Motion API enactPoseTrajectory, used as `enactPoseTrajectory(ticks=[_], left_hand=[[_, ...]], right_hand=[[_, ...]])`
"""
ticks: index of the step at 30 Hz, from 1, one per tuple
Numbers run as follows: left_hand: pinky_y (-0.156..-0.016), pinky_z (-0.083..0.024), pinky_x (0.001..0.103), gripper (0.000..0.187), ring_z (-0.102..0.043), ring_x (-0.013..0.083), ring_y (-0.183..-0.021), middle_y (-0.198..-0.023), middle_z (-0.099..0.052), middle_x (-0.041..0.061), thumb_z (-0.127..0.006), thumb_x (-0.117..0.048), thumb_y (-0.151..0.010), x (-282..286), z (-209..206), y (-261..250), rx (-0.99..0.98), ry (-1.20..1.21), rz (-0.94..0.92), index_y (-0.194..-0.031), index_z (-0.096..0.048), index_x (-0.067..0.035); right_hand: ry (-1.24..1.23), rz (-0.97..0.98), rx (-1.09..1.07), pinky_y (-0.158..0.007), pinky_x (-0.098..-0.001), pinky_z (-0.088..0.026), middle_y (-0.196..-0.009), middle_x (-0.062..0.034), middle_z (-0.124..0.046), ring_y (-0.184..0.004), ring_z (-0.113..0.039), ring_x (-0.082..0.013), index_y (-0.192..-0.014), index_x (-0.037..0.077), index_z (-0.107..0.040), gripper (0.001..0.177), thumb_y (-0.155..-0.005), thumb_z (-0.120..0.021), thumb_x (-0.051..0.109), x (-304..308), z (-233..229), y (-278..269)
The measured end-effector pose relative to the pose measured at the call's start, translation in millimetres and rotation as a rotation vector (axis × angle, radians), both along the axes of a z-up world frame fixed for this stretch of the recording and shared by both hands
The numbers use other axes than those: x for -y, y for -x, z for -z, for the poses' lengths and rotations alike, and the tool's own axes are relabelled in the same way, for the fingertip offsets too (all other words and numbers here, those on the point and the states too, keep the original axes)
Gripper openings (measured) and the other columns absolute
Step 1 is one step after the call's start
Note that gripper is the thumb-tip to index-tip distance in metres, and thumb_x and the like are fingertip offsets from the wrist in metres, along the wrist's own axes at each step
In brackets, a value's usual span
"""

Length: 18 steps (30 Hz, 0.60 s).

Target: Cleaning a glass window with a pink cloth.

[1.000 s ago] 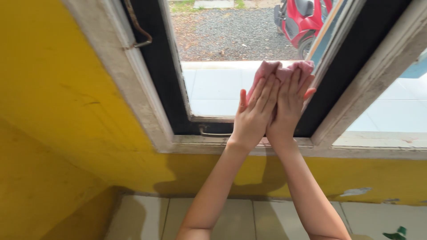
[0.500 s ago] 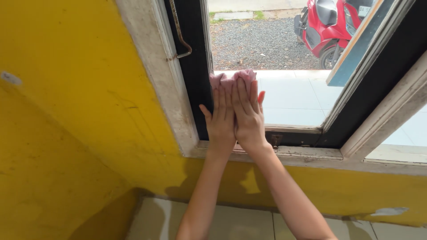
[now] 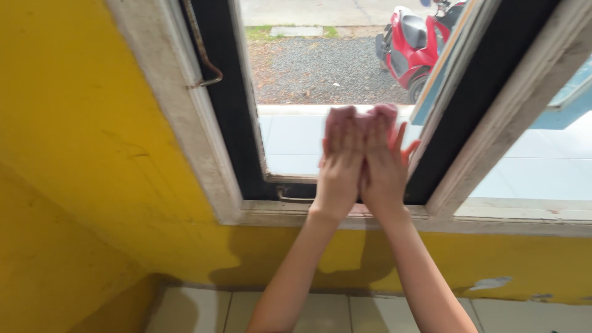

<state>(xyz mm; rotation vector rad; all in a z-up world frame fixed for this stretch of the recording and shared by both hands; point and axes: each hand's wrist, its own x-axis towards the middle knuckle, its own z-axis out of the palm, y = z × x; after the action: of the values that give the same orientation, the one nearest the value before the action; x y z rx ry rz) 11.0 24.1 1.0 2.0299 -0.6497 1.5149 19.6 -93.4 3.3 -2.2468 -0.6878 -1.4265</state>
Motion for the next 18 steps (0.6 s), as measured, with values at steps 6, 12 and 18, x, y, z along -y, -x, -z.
enactPoseTrajectory(ticks=[6, 12, 18], left_hand=[[-0.131, -0.02, 0.053, 0.059, -0.03, 0.0389, -0.158, -0.163, -0.04, 0.023, -0.051, -0.006, -0.097, 44.5, -12.4, 13.4, -0.039, -0.144, 0.079, -0.154, -0.044, 0.004], [-0.131, -0.021, 0.046, 0.057, -0.035, 0.0286, -0.158, -0.164, -0.043, 0.015, -0.053, -0.009, -0.101, 21.1, -6.7, 13.4, -0.036, -0.174, -0.05, -0.156, -0.045, 0.001], [-0.131, -0.018, 0.048, 0.054, -0.032, 0.0259, -0.158, -0.164, -0.043, 0.016, -0.053, -0.01, -0.103, -29.4, 8.7, 1.8, -0.026, -0.118, -0.136, -0.156, -0.045, -0.002]], right_hand=[[-0.08, 0.051, 0.098, -0.117, -0.0751, 0.005, -0.166, -0.0273, -0.032, -0.154, -0.012, -0.0594, -0.156, -0.006, -0.041, 0.059, -0.102, -0.052, 0.013, 48.1, 4.3, -0.2], [-0.179, -0.016, 0.08, -0.119, -0.0747, 0.005, -0.168, -0.0306, -0.026, -0.156, -0.011, -0.0592, -0.158, -0.008, -0.036, 0.059, -0.103, -0.047, 0.011, 12.6, 3.4, -0.5], [-0.205, -0.152, 0.056, -0.13, -0.0583, -0.008, -0.168, -0.0267, -0.027, -0.159, -0.013, -0.0495, -0.157, -0.004, -0.038, 0.06, -0.1, -0.052, 0.004, -42.6, 0.3, 5.0]])
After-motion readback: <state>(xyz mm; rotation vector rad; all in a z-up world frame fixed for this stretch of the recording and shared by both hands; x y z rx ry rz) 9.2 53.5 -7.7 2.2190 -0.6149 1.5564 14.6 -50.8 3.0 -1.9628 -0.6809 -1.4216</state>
